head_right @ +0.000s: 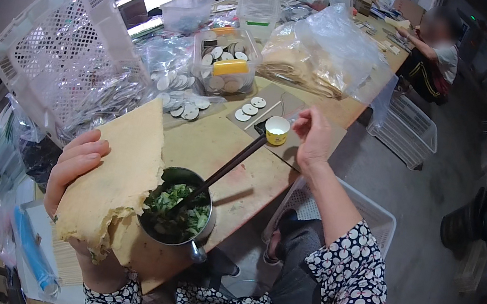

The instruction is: The person holds a thin sheet of dough and uses chopsticks to transfer chopped green vegetables from a metal bowl into the sheet, then folds the sheet to enclose the filling. The person repeats this process multiple times, handling the dough and vegetables by hand and with chopsticks.

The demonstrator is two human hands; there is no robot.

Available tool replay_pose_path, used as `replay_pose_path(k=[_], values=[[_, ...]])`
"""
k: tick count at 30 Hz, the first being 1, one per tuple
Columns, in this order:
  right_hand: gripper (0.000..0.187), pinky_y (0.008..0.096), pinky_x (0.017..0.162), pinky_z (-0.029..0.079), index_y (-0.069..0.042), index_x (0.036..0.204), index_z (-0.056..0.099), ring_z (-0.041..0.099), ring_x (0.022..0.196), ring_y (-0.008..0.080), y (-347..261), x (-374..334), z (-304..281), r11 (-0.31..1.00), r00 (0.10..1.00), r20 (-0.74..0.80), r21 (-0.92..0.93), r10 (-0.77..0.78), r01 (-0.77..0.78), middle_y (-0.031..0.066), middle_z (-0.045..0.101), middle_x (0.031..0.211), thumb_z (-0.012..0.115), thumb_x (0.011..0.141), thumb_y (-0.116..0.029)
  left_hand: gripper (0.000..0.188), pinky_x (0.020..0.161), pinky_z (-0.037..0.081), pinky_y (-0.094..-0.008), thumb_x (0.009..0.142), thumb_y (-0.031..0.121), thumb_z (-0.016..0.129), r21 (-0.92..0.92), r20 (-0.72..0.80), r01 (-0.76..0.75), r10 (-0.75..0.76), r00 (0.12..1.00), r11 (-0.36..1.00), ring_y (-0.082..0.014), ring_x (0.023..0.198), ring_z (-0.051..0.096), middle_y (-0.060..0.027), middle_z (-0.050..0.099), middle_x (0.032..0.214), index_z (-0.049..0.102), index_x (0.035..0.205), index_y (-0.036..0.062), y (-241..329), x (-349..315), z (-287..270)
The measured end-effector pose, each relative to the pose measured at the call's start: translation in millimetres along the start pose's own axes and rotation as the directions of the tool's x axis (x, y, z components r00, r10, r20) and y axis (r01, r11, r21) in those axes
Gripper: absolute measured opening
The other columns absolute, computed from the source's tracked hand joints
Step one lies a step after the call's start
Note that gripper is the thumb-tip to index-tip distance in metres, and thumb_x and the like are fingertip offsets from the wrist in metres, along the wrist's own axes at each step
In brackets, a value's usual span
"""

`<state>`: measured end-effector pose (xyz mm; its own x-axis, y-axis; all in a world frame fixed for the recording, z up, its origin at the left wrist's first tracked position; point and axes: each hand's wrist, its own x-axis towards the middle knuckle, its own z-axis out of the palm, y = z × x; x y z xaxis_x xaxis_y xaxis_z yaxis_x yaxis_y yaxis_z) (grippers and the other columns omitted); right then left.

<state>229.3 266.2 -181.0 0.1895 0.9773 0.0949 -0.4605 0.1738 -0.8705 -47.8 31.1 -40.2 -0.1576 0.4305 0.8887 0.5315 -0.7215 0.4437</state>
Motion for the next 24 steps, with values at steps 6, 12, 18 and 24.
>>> replay_pose_path(k=[6,12,18,24], values=[[0.028,0.0234,0.051,0.043,-0.007,0.077,0.061,0.055,0.053,0.0101,14.9,-15.7,12.5,0.993,0.987,0.127,-0.075,0.098,-0.089,0.0008,0.056,0.059,0.053,0.095,-0.027,0.039,0.096,0.045,-0.0451,0.088,0.041,0.064,0.002,0.000,0.016,-0.016,1.000,1.000,-0.0335,0.105,0.061,-0.0156,0.069,0.100,0.063,0.096,0.0020,3.0,-4.0,5.1],[0.031,0.0237,0.045,0.040,-0.007,0.073,0.058,0.050,0.047,0.0108,23.7,-25.5,15.8,0.978,0.964,0.172,-0.086,0.205,-0.192,0.0016,0.054,0.056,0.055,0.096,-0.027,0.040,0.097,0.045,-0.0449,0.088,0.041,0.065,-0.012,0.009,0.033,-0.032,0.999,0.999,-0.0333,0.107,0.060,-0.0156,0.068,0.100,0.063,0.095,0.0021,8.5,-3.9,5.8],[0.032,0.0214,0.045,0.038,-0.008,0.073,0.059,0.047,0.047,0.0082,26.0,-27.8,19.2,0.935,0.928,0.237,-0.281,0.287,-0.217,0.0000,0.053,0.058,0.054,0.097,-0.028,0.041,0.097,0.045,-0.0452,0.086,0.042,0.066,-0.015,-0.012,0.044,-0.045,0.999,0.999,-0.0326,0.105,0.061,-0.0160,0.069,0.099,0.064,0.094,0.0020,15.4,-1.2,5.1],[0.033,0.0209,0.044,0.038,-0.006,0.073,0.059,0.048,0.048,0.0088,32.6,-25.7,18.4,0.903,0.904,0.228,-0.329,0.362,-0.278,0.0006,0.053,0.061,0.054,0.097,-0.028,0.044,0.096,0.045,-0.0453,0.087,0.044,0.065,-0.052,0.009,0.002,-0.002,1.000,0.999,-0.0325,0.101,0.062,-0.0162,0.069,0.097,0.065,0.095,0.0011,14.2,3.7,2.5]])
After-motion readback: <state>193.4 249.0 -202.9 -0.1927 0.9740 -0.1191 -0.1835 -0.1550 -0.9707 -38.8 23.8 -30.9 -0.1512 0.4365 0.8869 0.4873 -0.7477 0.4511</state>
